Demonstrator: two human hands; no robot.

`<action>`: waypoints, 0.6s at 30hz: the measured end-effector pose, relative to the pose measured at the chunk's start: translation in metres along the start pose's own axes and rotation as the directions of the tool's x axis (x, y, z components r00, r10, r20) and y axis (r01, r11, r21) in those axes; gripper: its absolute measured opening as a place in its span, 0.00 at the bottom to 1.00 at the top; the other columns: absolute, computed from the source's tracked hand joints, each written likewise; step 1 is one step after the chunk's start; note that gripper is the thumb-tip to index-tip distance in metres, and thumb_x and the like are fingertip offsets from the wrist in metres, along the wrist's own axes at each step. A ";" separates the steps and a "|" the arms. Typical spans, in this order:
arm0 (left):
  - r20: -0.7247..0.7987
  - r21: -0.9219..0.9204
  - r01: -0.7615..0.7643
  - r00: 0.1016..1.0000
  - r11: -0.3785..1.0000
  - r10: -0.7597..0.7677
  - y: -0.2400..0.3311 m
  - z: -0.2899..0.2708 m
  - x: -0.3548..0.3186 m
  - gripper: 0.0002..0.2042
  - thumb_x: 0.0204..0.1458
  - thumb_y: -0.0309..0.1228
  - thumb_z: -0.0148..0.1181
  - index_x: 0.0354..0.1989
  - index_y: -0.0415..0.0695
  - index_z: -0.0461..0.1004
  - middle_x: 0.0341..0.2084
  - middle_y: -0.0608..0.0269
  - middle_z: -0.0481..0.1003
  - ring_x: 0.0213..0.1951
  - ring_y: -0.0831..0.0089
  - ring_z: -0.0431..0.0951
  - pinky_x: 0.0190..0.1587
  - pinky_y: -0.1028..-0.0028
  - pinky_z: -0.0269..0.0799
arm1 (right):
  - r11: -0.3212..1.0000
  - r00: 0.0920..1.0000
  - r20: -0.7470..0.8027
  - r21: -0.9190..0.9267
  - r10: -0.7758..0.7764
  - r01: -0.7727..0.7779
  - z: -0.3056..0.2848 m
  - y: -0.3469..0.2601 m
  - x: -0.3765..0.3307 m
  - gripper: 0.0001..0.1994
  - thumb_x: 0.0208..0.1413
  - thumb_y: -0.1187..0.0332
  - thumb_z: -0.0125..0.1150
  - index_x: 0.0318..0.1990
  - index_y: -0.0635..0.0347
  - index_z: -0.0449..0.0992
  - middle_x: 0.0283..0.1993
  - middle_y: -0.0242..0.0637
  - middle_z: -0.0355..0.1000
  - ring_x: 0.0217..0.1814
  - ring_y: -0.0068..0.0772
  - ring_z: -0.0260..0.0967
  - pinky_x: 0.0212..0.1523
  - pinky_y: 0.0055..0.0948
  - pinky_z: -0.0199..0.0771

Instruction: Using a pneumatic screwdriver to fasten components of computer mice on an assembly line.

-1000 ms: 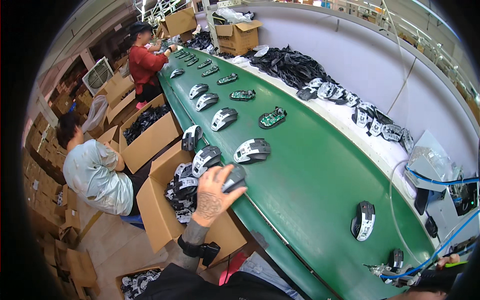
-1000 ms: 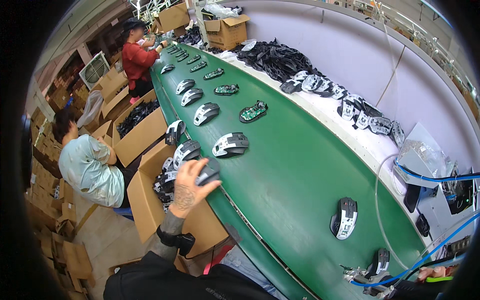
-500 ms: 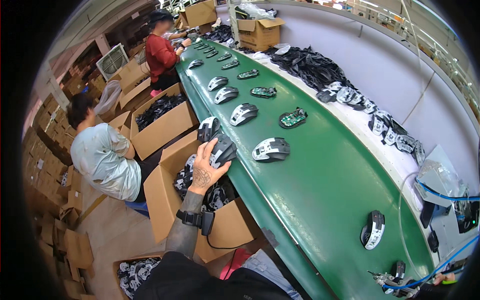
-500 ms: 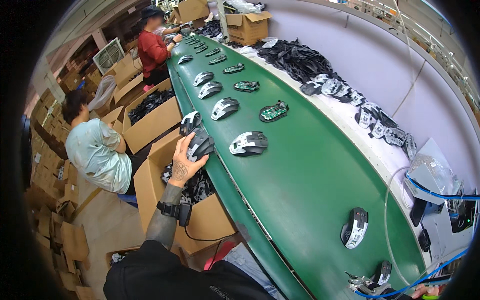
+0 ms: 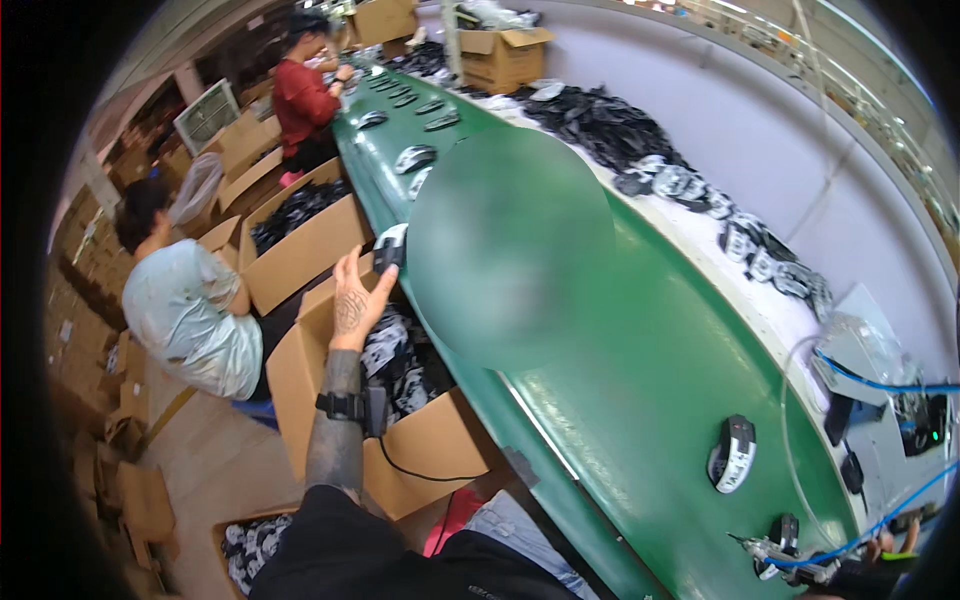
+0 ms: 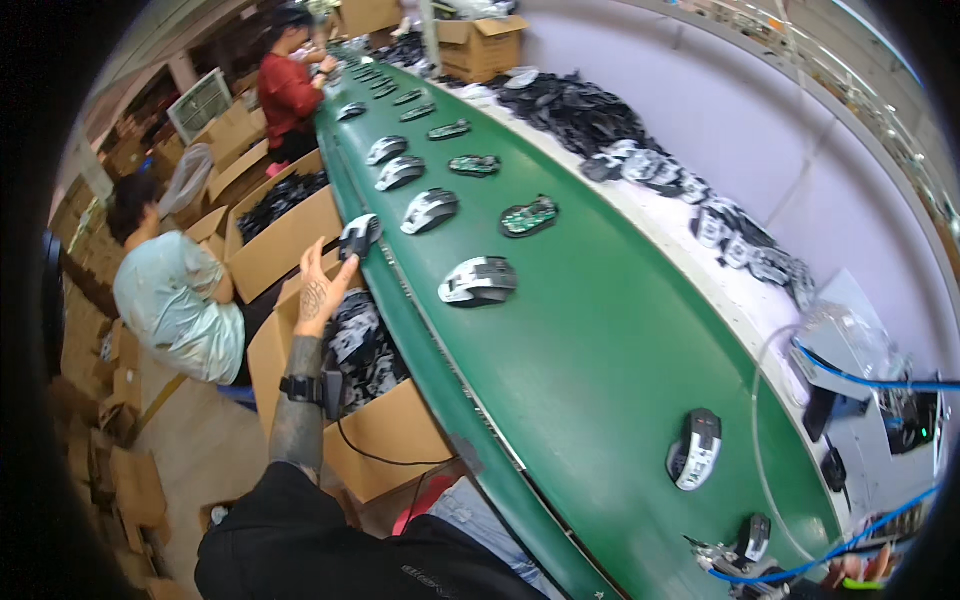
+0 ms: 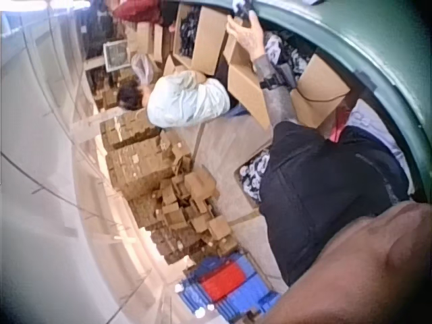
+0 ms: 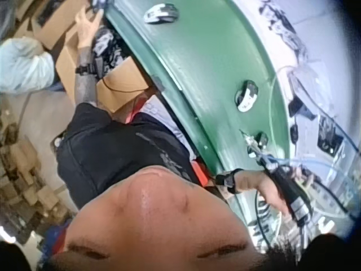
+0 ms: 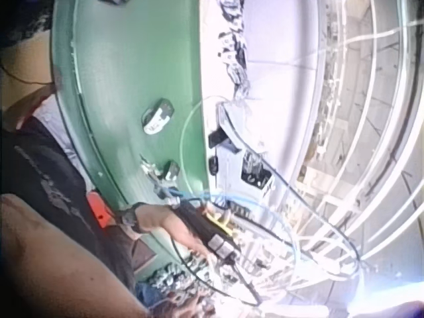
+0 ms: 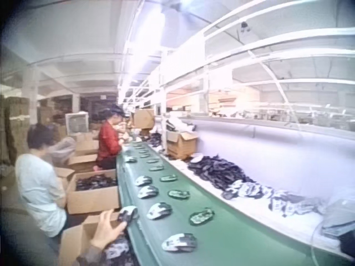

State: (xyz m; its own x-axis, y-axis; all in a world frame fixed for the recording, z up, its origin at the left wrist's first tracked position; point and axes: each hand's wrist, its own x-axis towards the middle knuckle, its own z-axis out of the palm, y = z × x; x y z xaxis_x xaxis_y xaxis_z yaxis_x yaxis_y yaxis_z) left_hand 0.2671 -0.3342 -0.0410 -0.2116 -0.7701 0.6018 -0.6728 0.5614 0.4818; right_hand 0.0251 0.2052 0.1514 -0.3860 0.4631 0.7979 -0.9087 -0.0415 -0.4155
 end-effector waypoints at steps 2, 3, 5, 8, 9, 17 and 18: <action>0.026 0.036 0.004 1.000 0.999 -0.004 -0.010 0.008 0.019 0.35 0.43 0.48 0.62 0.56 0.38 0.59 0.51 0.42 0.61 0.53 0.48 0.63 0.55 0.61 0.60 | 0.996 0.999 0.018 -0.088 0.028 -0.027 -0.001 0.008 -0.019 0.31 0.60 0.44 0.32 0.56 0.64 0.59 0.48 0.56 0.64 0.40 0.48 0.67 0.36 0.35 0.71; 0.049 0.006 0.011 0.999 1.000 -0.011 -0.003 0.027 0.030 0.35 0.43 0.48 0.61 0.55 0.38 0.59 0.50 0.41 0.62 0.52 0.48 0.64 0.54 0.61 0.61 | 0.984 0.999 0.029 -0.177 0.017 -0.012 -0.005 0.000 -0.016 0.32 0.60 0.45 0.32 0.57 0.66 0.58 0.52 0.56 0.62 0.42 0.48 0.66 0.39 0.35 0.71; 0.098 0.079 -0.024 0.995 0.997 0.016 -0.020 0.050 0.045 0.34 0.43 0.48 0.61 0.55 0.39 0.60 0.48 0.40 0.64 0.50 0.48 0.66 0.52 0.61 0.63 | 0.961 0.997 0.057 -0.271 0.061 -0.044 -0.009 -0.002 -0.022 0.32 0.60 0.45 0.32 0.58 0.69 0.56 0.57 0.56 0.57 0.45 0.48 0.65 0.43 0.34 0.70; 0.123 0.157 -0.003 0.992 0.988 -0.017 -0.006 0.057 0.049 0.29 0.45 0.42 0.59 0.54 0.40 0.62 0.47 0.43 0.65 0.49 0.50 0.67 0.51 0.62 0.64 | 0.935 0.984 0.172 -0.353 0.032 0.031 -0.024 0.004 -0.029 0.33 0.61 0.47 0.32 0.60 0.71 0.49 0.60 0.55 0.53 0.47 0.44 0.64 0.46 0.33 0.68; 0.087 0.080 -0.046 0.995 0.996 0.039 0.014 0.056 0.045 0.27 0.46 0.40 0.58 0.54 0.41 0.62 0.47 0.44 0.66 0.48 0.51 0.68 0.51 0.62 0.64 | 0.943 0.971 -0.009 -0.238 0.239 -0.234 -0.037 0.011 -0.038 0.37 0.53 0.38 0.36 0.52 0.69 0.55 0.42 0.46 0.61 0.43 0.38 0.65 0.42 0.32 0.71; 0.396 -0.544 -0.421 0.633 0.726 0.665 0.195 -0.019 -0.035 0.22 0.41 0.33 0.61 0.47 0.41 0.68 0.43 0.52 0.70 0.46 0.55 0.71 0.50 0.66 0.66 | 0.964 0.966 0.204 -0.244 0.157 -0.106 -0.038 0.006 -0.045 0.33 0.60 0.48 0.35 0.58 0.75 0.51 0.56 0.58 0.57 0.48 0.46 0.64 0.45 0.35 0.70; 0.336 -0.459 -0.506 0.662 0.731 0.669 0.200 -0.018 -0.040 0.22 0.42 0.33 0.61 0.48 0.43 0.67 0.43 0.53 0.69 0.47 0.54 0.70 0.50 0.66 0.65 | 0.959 0.970 0.210 -0.278 0.119 -0.057 -0.038 0.005 -0.044 0.33 0.60 0.49 0.35 0.58 0.76 0.51 0.56 0.59 0.57 0.49 0.46 0.64 0.46 0.36 0.69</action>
State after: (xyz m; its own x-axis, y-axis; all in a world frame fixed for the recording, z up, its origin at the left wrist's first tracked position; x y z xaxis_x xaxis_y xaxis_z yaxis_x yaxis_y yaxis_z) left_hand 0.1541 -0.1862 0.0428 -0.8290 -0.2361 0.5069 -0.0594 0.9386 0.3400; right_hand 0.0432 0.2181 0.0973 -0.5158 0.2583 0.8169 -0.8051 0.1797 -0.5652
